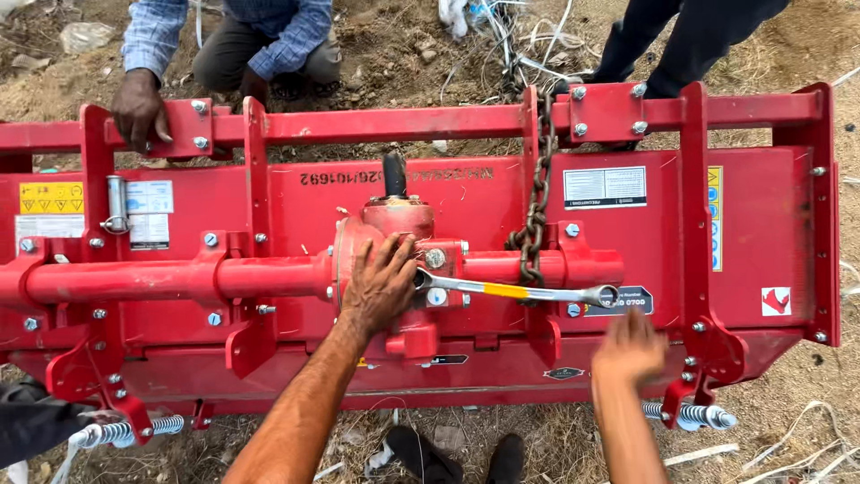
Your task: The person assembles and secures components on a red agricultural machine using a wrench and a metal pin. They insert the pin through a joint on the machine's central shaft, then use a wrench to tighten a bolt on a nearby red housing while other people assist in steadying the equipment.
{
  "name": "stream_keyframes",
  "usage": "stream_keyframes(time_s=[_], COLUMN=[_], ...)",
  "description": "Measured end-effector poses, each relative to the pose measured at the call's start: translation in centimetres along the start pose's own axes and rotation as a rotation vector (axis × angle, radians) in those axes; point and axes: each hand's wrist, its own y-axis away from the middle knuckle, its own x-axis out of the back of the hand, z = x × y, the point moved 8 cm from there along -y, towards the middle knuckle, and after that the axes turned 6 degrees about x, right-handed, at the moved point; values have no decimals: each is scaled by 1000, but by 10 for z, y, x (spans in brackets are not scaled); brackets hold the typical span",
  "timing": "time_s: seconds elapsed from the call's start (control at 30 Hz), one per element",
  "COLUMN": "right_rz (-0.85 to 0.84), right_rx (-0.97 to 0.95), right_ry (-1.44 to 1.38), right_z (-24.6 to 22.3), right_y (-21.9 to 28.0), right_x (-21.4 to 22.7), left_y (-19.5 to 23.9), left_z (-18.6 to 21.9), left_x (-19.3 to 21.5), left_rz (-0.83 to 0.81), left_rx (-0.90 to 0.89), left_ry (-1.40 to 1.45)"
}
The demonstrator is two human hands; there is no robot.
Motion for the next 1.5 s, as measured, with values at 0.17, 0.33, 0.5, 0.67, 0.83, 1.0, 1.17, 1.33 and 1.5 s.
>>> stream_keyframes(time_s=[0.17, 0.33, 0.5, 0.67, 0.83, 1.0, 1.17, 1.33, 1.5], right_rz=[-333, -352, -270, -606, -810, -944, -889, -1147, -1387], right_rx=[-25, -3, 73, -217, -145, -294, -329, -229, 485], right_ry=[-15, 72, -18, -31, 345, 503, 469, 429, 1294], right_z=[32, -14, 20, 106, 179, 252, 241, 177, 112], right_y=[-53, -24, -37, -4, 118, 169, 181, 237, 243], right_x=[-131, -54, -125, -374, -378, -341, -345, -371, -343], left_y=[3, 1, 3, 0, 0, 2, 3, 3, 10], left_z=[3, 1, -2, -7, -8, -11, -27, -40, -52], left_x=[1, 2, 2, 7, 13, 27, 43, 40, 35], left_rz=[-4, 4, 2, -23, -8, 124, 149, 222, 294], left_rx=[-1, 6, 11, 56, 115, 113, 177, 335, 456], left_ry=[59, 65, 43, 131, 156, 154, 486, 576, 645])
